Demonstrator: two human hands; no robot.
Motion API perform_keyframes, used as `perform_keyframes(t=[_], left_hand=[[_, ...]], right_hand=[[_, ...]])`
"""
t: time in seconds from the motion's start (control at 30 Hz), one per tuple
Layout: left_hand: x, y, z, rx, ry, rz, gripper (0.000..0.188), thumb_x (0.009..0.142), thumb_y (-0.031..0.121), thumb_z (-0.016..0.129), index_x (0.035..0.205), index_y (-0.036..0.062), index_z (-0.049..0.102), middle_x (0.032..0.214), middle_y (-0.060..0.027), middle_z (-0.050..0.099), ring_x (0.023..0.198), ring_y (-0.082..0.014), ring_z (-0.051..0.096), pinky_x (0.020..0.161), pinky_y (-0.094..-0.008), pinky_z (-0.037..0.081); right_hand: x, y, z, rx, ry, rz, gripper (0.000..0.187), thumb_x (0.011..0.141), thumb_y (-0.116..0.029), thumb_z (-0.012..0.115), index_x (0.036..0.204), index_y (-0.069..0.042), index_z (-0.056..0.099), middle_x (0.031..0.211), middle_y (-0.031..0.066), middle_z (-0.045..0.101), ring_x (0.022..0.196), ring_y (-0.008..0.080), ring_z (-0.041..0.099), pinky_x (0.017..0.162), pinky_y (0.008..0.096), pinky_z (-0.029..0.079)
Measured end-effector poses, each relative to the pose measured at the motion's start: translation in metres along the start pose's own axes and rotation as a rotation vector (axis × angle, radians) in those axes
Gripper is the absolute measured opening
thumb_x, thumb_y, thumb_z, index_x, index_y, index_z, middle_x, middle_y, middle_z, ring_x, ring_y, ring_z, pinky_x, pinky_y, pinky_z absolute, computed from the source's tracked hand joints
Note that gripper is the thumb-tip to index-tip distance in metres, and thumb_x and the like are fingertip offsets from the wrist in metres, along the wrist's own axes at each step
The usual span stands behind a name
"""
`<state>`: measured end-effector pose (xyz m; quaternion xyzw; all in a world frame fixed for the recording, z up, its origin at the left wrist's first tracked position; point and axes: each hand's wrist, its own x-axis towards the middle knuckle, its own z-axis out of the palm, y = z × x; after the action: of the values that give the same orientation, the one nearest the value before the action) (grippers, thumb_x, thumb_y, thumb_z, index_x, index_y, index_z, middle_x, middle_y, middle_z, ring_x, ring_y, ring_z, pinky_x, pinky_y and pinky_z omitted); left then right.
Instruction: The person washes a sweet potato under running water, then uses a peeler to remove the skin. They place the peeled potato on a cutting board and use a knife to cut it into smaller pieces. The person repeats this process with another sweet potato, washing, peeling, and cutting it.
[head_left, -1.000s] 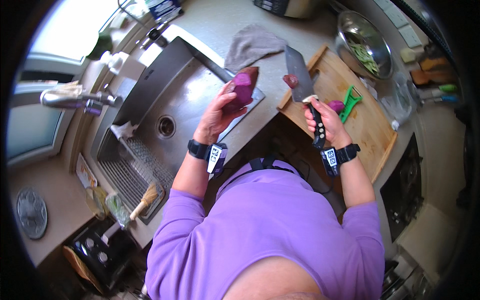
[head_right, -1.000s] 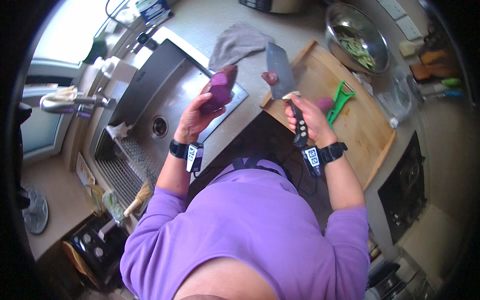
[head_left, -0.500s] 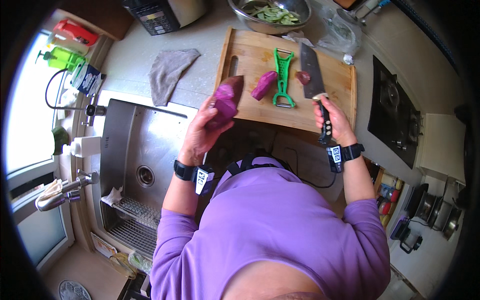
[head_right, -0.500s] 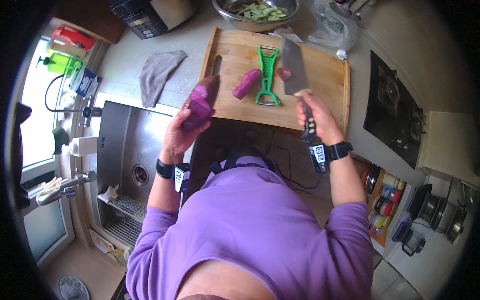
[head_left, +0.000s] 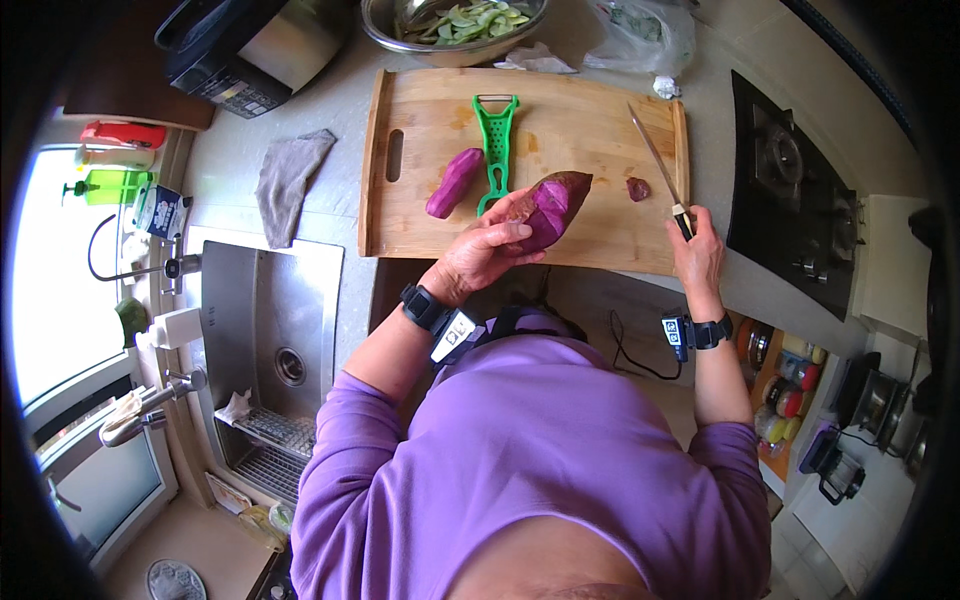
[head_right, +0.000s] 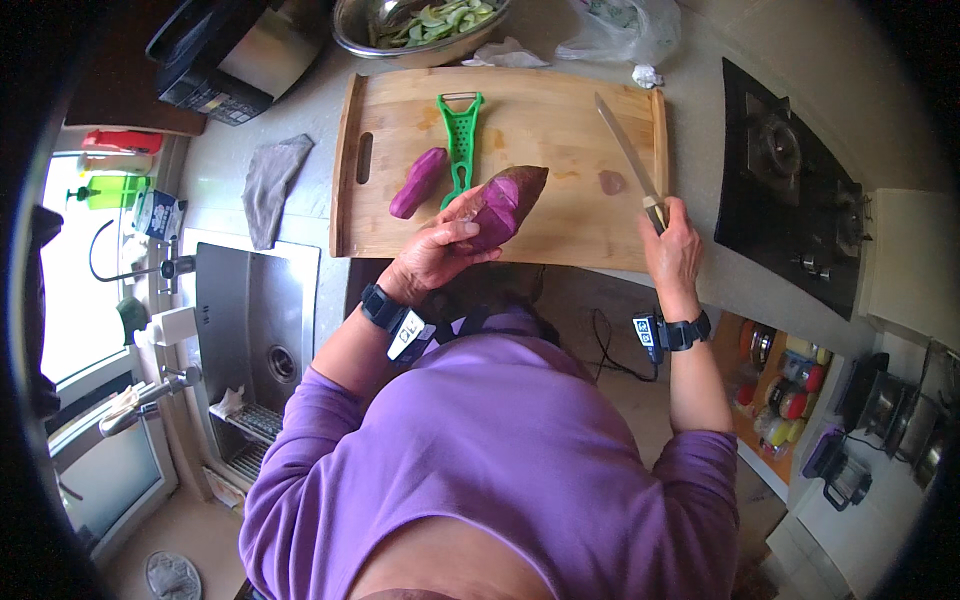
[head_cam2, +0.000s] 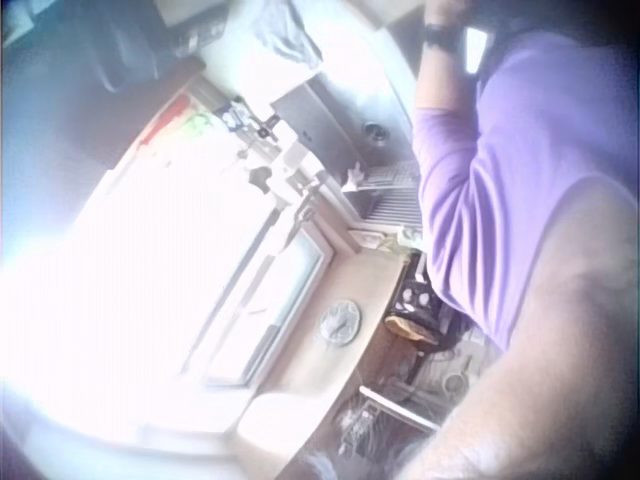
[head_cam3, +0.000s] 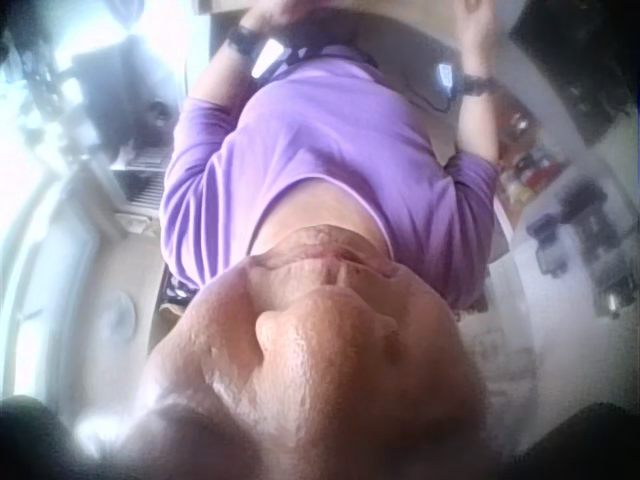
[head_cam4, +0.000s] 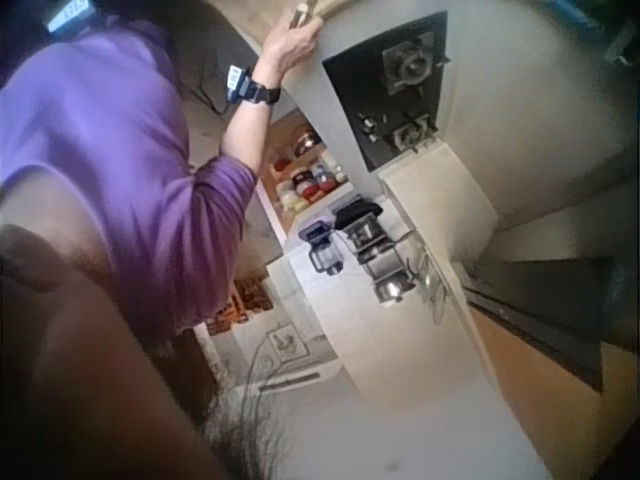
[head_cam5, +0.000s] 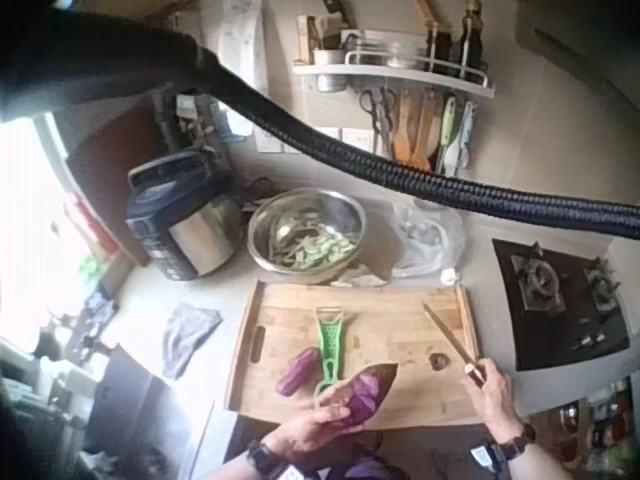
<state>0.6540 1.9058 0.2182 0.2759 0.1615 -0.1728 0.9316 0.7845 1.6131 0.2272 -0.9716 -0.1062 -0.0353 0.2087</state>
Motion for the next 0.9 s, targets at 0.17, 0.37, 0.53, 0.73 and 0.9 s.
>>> perform_keyframes(t=[0.17, 0.37, 0.53, 0.73, 0.9], left_hand=[[0.019, -0.003, 0.005, 0.044, -0.035, 0.021, 0.072, 0.077, 0.01, 0.064, 0.14, 0.0151, 0.031, 0.141, -0.0006, 0.033, 0.121, -0.0227, 0.043, 0.097, -0.0494, 0.039], [0.03, -0.007, 0.016, 0.112, -0.025, 0.059, 0.074, 0.078, 0.008, 0.066, 0.141, 0.0105, 0.028, 0.138, -0.0025, 0.038, 0.122, -0.0217, 0.044, 0.097, -0.0443, 0.042], [0.025, -0.008, 0.015, 0.122, -0.063, 0.056, 0.072, 0.077, 0.001, 0.067, 0.139, 0.0087, 0.032, 0.131, -0.0056, 0.047, 0.116, -0.0192, 0.05, 0.094, -0.0383, 0.045], [0.014, -0.009, 0.009, -0.067, -0.049, 0.029, 0.061, 0.086, 0.01, 0.058, 0.14, 0.0074, 0.03, 0.134, -0.0063, 0.044, 0.118, -0.0219, 0.048, 0.098, -0.0424, 0.041], [0.011, -0.018, -0.002, -0.106, -0.087, 0.069, 0.042, 0.084, 0.011, 0.061, 0.123, 0.0077, 0.045, 0.098, -0.002, 0.053, 0.085, -0.0142, 0.052, 0.094, -0.0391, 0.043]], right_hand=[[0.007, -0.003, -0.018, 0.595, -0.154, 0.124, 0.022, 0.088, -0.023, 0.061, 0.098, -0.004, 0.055, 0.069, 0.0075, 0.059, 0.06, 0.0176, 0.057, 0.055, 0.0287, 0.046], [-0.005, -0.046, -0.054, 1.058, -0.57, 0.167, 0.016, 0.093, -0.021, 0.055, 0.092, -0.005, 0.055, 0.064, -0.0015, 0.051, 0.05, 0.0035, 0.047, 0.045, 0.0183, 0.04], [-0.014, -0.078, -0.056, 0.75, -0.561, -0.021, 0.021, 0.089, -0.018, 0.06, 0.1, -0.001, 0.055, 0.069, 0.0052, 0.057, 0.056, 0.0105, 0.053, 0.05, 0.0255, 0.044], [-0.039, -0.101, -0.049, 0.42, -0.198, -0.37, 0.035, 0.082, -0.017, 0.066, 0.11, -0.001, 0.053, 0.084, 0.0162, 0.062, 0.077, 0.034, 0.061, 0.067, 0.0388, 0.048], [-0.064, -0.11, -0.043, 0.23, -0.234, -0.51, 0.052, 0.078, -0.014, 0.067, 0.125, -0.005, 0.047, 0.087, 0.0136, 0.06, 0.077, 0.0319, 0.06, 0.068, 0.0401, 0.048]])
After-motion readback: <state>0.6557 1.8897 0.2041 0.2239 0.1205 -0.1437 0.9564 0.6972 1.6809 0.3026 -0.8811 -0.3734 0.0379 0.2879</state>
